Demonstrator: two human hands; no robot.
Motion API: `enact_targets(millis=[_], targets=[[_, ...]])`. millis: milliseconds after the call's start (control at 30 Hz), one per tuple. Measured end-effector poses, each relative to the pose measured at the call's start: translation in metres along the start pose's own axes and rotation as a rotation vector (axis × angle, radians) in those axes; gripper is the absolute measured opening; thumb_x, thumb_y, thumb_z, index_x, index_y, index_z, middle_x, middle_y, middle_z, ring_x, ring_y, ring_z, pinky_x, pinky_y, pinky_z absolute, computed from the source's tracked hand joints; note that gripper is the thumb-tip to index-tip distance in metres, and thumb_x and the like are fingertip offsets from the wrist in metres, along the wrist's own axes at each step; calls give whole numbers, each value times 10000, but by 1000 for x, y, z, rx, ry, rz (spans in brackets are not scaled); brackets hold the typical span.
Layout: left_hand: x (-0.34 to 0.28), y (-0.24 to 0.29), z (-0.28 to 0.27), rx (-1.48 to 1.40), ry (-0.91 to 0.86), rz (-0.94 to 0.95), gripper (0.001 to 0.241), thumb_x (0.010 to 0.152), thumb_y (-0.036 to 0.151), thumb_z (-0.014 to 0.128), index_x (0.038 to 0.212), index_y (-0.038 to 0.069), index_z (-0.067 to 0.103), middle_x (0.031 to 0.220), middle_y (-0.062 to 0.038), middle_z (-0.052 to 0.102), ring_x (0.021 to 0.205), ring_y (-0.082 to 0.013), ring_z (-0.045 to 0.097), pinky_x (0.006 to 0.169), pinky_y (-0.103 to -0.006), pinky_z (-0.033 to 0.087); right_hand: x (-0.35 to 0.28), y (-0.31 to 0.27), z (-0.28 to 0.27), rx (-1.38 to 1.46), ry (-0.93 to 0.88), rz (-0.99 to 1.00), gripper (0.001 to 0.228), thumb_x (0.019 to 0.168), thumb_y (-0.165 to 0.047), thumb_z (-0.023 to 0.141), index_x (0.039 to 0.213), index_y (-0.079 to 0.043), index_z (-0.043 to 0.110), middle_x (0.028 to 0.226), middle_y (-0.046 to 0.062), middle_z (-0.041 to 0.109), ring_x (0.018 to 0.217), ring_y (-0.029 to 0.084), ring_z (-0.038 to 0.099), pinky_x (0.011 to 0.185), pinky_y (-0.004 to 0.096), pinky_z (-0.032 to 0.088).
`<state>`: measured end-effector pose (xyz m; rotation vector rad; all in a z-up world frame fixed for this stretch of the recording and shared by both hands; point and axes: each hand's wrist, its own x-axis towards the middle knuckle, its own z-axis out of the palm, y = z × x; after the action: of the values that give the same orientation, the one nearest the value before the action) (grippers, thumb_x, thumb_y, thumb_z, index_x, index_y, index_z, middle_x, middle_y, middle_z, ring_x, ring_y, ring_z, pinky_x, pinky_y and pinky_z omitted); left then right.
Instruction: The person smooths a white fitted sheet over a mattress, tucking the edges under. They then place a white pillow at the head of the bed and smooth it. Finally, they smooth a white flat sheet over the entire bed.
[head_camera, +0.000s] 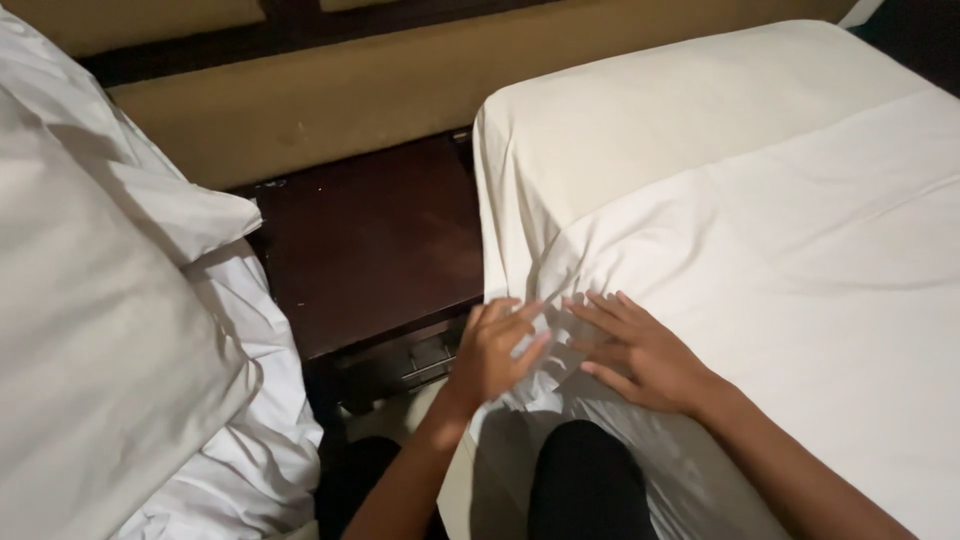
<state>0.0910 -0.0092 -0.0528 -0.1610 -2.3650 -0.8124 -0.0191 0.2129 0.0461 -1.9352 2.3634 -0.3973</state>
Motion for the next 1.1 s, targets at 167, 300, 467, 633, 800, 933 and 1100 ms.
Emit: enact_targets(millis=[167, 300, 467, 633, 800, 933, 1100], targets=[[46, -37, 20, 170, 30, 14, 251, 952, 197, 709, 1154, 57, 760, 1330, -111, 711, 1217, -294, 619, 1002, -456, 462, -14, 17, -12, -48, 156, 46, 459, 881, -265, 689, 1324, -150, 670, 1622, 86, 387, 1519, 331, 301, 1234, 527, 210], [85, -16, -2, 237, 65, 35, 189, 875, 136, 756, 1030, 29, 744, 1386, -112, 693, 1229, -324, 596, 984, -442, 451, -16, 25, -19, -66, 176, 209, 555, 910, -296, 663, 1436, -156, 552, 1634, 99, 357, 1531, 350, 263, 1234, 530, 213], [98, -23, 23, 233, 100, -6, 262, 875, 157, 758, 1101, 25, 740, 1446, -131, 630, 1228, -324, 575, 1006, -466, 420, -22, 37, -2, -104, 131, 245, 674, 914, -356, 621, 1526, -150, 429, 1664, 112, 260, 1528, 365, 207, 1200, 554, 201], [99, -18, 42, 254, 120, -44, 247, 922, 155, 711, 1139, 45, 754, 1447, -136, 617, 1276, -323, 551, 1072, -543, 350, -23, 32, 2, -135, 97, 278, 685, 923, -363, 591, 1551, -169, 399, 1679, 104, 206, 1534, 375, 166, 1187, 570, 186], [99, -28, 59, 207, 218, -123, 176, 987, 102, 678, 1129, 31, 755, 1477, -139, 608, 1316, -318, 542, 1117, -495, 332, -23, 31, 4, -128, 77, 300, 600, 964, -335, 563, 1534, -207, 428, 1685, 75, 219, 1553, 350, 147, 1210, 557, 161], [109, -26, 64, 120, 219, -258, 136, 894, 109, 714, 1001, 38, 759, 1456, -133, 624, 1262, -302, 553, 1074, -475, 308, -22, 30, 4, -114, 43, 322, 550, 970, -297, 546, 1515, -276, 473, 1683, 40, 219, 1555, 333, 126, 1223, 552, 112], [114, -29, 70, 57, 208, -333, 46, 901, 113, 736, 879, 88, 703, 1491, -154, 590, 1275, -282, 535, 1077, -461, 258, -24, 30, 5, -88, 46, 319, 543, 959, -239, 551, 1500, -286, 563, 1713, 8, 276, 1544, 311, 139, 1223, 558, 90]])
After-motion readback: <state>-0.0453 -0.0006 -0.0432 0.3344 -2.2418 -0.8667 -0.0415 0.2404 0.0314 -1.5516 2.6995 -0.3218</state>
